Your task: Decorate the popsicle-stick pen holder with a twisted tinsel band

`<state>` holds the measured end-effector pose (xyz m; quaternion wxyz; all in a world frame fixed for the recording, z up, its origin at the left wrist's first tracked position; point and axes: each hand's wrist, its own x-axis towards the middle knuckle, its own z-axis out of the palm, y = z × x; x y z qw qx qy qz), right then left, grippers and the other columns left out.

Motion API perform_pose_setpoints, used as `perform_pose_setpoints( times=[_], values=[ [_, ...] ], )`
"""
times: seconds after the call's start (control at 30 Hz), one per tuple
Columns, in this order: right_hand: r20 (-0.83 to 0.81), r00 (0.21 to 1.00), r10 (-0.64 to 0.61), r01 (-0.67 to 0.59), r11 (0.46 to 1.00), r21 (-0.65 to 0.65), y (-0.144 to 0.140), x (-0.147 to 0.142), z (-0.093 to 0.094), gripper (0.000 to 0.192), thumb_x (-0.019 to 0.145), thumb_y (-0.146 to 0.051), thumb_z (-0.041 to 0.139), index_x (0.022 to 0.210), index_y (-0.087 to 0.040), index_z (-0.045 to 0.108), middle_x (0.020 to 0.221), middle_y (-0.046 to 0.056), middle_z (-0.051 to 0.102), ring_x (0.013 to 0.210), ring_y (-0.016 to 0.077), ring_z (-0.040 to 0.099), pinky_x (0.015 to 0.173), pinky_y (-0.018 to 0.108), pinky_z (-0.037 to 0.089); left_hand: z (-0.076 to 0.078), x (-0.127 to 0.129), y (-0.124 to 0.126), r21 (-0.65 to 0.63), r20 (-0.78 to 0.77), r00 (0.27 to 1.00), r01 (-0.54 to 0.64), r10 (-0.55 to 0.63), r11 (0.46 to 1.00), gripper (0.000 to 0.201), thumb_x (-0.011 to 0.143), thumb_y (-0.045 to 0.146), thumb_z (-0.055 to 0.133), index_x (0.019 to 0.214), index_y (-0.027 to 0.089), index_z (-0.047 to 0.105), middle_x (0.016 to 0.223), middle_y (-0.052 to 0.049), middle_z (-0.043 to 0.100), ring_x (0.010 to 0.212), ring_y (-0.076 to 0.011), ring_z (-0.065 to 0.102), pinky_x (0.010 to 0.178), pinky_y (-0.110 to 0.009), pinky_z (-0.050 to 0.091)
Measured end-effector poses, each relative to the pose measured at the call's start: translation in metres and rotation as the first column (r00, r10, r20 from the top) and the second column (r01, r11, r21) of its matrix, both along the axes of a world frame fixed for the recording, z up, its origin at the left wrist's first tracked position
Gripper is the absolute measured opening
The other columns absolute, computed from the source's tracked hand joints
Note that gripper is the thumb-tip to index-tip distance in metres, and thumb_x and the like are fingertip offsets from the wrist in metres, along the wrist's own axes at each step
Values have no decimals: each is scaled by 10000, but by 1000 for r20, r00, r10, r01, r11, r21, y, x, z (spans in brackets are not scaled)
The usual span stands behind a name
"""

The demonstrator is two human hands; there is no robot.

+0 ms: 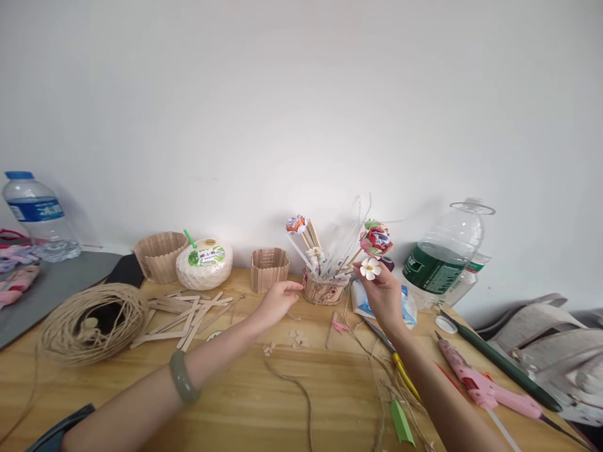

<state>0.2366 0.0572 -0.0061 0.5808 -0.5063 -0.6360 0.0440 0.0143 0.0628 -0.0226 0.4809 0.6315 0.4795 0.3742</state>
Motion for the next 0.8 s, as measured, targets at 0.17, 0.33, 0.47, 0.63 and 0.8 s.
perform_pose_setpoints(
  times=[0.17,0.33,0.47,0.63,0.8],
  values=[
    [-105,994,17,-22,999,-47,3,4,-7,202,768,-360,603,858,-187,656,844,33,620,809,183,569,735,312,439,-5,0,2,3,-20,1000,12,-12,1000,297,750,19,481,994,100,629,1072,-114,651,986,-201,597,922,-344,419],
    [-247,969,0,-40,987,-157,15,16,-7,219,845,-302,556,988,-140,590,975,45,613,843,167,593,733,352,491,-7,6,2,16,-38,998,45,-44,999,199,832,167,544,1022,126,587,1114,-83,605,1035,-203,559,929,-437,407],
    [-337,941,-29,-63,964,-257,31,27,-5,272,878,-303,513,1098,-147,538,1074,66,582,888,179,595,745,375,506,-7,10,0,11,-55,996,65,-65,998,196,849,224,536,1015,132,585,1085,-75,604,1013,-202,563,914,-442,417],
    [-327,944,-52,-58,946,-319,39,26,-14,289,875,-294,519,1127,-153,525,1109,71,568,917,189,588,762,388,503,-7,7,-5,-3,-57,997,60,-60,998,211,814,113,535,1017,111,590,1059,-90,630,992,-200,582,889,-397,438],
    [-103,994,-33,-2,947,-322,16,3,-37,286,872,-292,522,1123,-155,526,1117,72,563,928,192,582,772,395,496,-2,-3,-7,-1,-41,999,18,-18,1000,321,742,41,485,1029,99,617,1095,-129,641,1006,-216,591,882,-322,445]
  ],
)
